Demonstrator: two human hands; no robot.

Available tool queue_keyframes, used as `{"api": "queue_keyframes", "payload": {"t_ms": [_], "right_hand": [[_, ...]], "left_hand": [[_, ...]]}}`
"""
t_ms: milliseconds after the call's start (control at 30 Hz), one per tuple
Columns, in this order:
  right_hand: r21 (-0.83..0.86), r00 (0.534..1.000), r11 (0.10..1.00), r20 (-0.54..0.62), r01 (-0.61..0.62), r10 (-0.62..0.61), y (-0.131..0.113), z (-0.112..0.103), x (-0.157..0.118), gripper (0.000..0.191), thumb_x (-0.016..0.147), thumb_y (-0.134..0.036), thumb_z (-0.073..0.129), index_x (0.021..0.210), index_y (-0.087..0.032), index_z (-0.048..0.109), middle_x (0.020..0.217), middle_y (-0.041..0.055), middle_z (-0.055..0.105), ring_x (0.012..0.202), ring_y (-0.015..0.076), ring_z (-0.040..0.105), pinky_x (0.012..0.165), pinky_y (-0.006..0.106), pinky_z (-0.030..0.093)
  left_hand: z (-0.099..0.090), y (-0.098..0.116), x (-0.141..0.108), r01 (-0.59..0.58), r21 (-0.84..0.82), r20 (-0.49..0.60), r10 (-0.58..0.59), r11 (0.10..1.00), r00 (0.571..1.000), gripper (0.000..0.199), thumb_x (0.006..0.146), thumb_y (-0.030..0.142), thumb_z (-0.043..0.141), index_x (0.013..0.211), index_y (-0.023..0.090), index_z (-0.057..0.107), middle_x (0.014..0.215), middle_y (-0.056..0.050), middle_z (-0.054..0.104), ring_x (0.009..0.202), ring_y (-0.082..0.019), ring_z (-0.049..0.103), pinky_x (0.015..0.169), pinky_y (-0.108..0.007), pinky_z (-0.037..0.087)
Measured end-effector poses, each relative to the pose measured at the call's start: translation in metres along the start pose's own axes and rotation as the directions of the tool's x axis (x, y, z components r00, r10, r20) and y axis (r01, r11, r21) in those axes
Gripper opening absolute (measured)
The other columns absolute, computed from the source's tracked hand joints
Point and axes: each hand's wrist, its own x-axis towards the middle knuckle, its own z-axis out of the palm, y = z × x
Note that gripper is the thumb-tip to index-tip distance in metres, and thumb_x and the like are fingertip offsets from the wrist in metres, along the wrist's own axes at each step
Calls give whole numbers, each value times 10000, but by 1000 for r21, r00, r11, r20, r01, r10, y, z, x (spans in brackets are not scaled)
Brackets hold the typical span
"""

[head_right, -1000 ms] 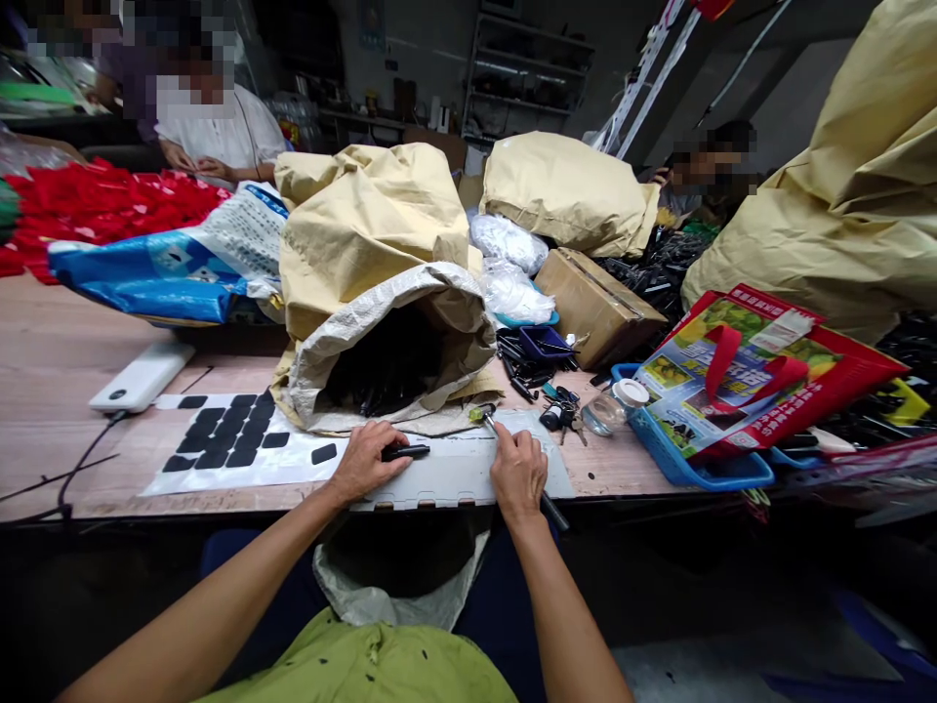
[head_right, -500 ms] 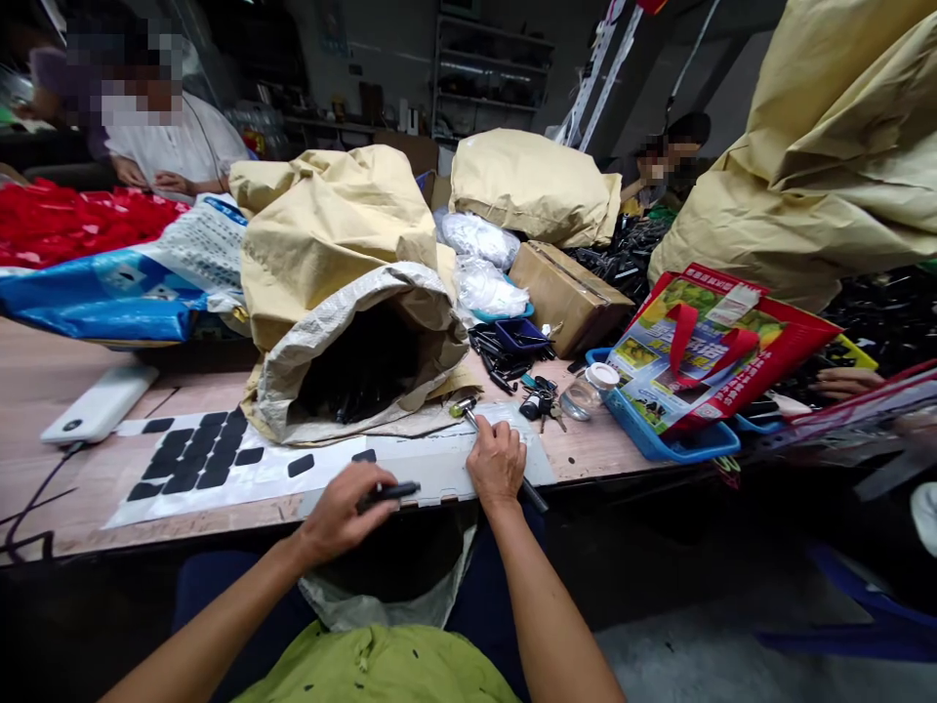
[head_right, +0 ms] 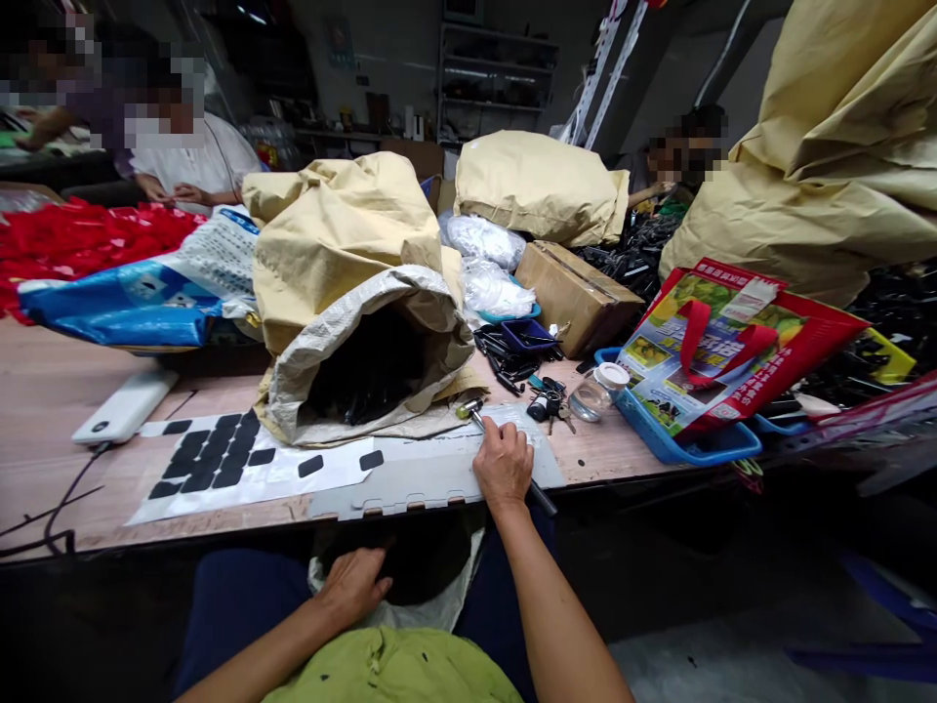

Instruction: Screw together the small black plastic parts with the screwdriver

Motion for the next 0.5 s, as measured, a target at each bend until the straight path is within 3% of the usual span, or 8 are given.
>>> {"api": "queue_keyframes", "payload": {"t_ms": [100,167,200,267,333,367,400,500], "right_hand": [[-7,1000,1000,-9,-1,1,0,1,0,381,947,-188,538,1297,-272,663,981,71,573,901,222,446,754,337,284],[-10,1000,1000,-13,0,-1,0,1,0,379,947,-186,536,1294,-269,664,978,69,574,897,220,446,754,333,282],[-11,1000,1000,-15,2,-2,0,1,0,378,947,-185,536,1293,-266,664,978,70,574,896,220,447,753,331,281],[-16,1000,1000,-21,4,-4,0,1,0,377,946,-183,535,1292,-259,663,978,73,574,896,220,448,752,330,282],[-21,1000,1000,-23,4,-4,0,1,0,378,945,-182,536,1294,-257,660,978,76,575,899,222,449,752,334,284],[-23,1000,1000,-21,4,-4,0,1,0,379,944,-182,537,1295,-259,658,979,76,576,900,223,450,753,338,286],[-23,1000,1000,-20,3,-3,0,1,0,379,944,-183,538,1294,-263,658,980,75,577,901,225,450,755,341,286],[-20,1000,1000,-13,-5,4,-1,0,1,373,946,-187,543,1289,-273,659,987,72,581,904,227,452,758,345,287]], "left_hand": [[-41,24,-11,-201,-124,-73,193,972,978,208,857,302,624,1040,280,720,934,-35,763,889,-247,719,758,-320,490],[-82,37,-6,-283,-209,-265,224,936,938,190,928,340,552,875,261,716,778,-6,726,730,-192,680,687,-290,463],[-104,39,0,-296,-227,-413,184,928,892,214,951,357,531,895,253,710,772,-6,712,704,-178,660,682,-284,461],[-145,34,21,-236,-209,-706,20,949,707,209,946,366,537,942,231,697,824,-29,700,722,-181,643,713,-292,473],[-177,20,44,-113,-167,-840,-81,980,537,222,921,401,577,969,210,680,907,-68,686,822,-219,651,751,-315,486],[-187,11,54,-40,-160,-853,-118,986,509,249,899,432,610,975,203,676,926,-80,679,849,-239,652,752,-327,488],[-194,2,63,25,-161,-841,-150,987,520,281,879,460,637,974,199,675,918,-84,674,857,-256,652,745,-337,487],[-198,-18,75,129,-218,-721,-249,967,647,315,852,490,674,959,194,690,808,-63,677,806,-272,653,700,-340,467]]}}
